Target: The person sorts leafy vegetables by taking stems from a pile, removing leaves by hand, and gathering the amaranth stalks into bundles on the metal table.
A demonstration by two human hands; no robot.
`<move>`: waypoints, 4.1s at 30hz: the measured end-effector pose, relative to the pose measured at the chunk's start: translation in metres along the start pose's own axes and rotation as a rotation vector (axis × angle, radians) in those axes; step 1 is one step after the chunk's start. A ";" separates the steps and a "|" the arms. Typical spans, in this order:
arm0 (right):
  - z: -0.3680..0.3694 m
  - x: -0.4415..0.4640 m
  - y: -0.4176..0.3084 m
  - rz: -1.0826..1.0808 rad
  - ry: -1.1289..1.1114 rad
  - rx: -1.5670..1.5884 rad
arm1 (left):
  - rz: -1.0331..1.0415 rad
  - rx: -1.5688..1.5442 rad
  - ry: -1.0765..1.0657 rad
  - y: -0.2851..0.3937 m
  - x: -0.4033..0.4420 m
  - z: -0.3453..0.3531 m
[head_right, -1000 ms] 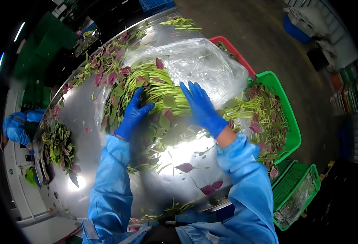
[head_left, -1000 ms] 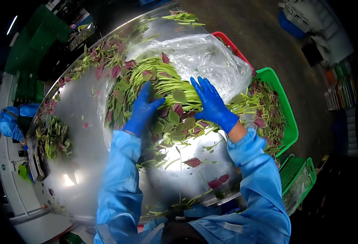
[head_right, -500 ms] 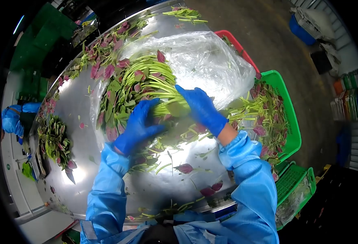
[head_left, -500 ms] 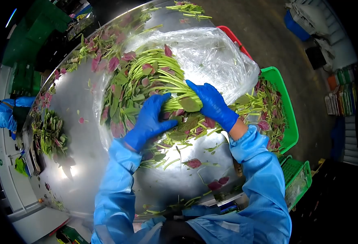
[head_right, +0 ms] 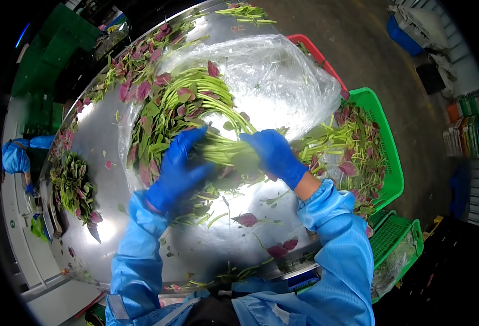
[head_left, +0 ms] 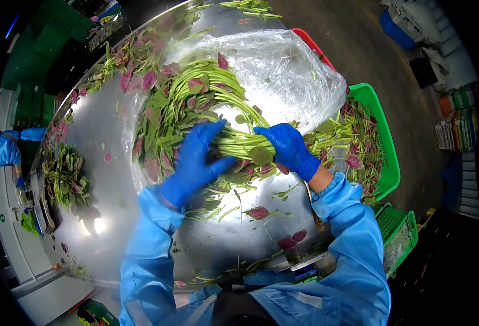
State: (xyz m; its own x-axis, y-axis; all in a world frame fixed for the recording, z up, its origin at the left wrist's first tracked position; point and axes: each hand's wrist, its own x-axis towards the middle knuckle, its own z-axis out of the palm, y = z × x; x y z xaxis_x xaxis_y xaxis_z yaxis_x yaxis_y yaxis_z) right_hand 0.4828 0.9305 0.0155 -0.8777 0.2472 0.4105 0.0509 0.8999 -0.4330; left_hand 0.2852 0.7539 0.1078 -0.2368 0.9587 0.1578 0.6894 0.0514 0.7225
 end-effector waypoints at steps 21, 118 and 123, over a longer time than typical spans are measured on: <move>-0.044 0.057 -0.037 -0.093 -0.072 0.098 | -0.147 -0.173 -0.562 0.018 0.048 -0.039; 0.035 -0.005 -0.476 -0.063 -0.179 0.359 | -0.361 -0.773 0.916 0.080 -0.374 -0.173; 0.093 0.006 -0.482 0.086 -0.550 0.507 | -0.466 -1.040 0.836 0.072 -0.383 -0.195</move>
State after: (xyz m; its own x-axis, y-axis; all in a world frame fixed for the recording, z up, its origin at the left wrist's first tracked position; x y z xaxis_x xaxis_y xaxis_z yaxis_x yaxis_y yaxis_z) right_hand 0.4086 0.4646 0.1527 -0.9987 -0.0257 -0.0434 0.0206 0.5772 -0.8164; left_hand 0.2926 0.3359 0.2306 -0.8828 0.4458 -0.1480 -0.2885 -0.2658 0.9199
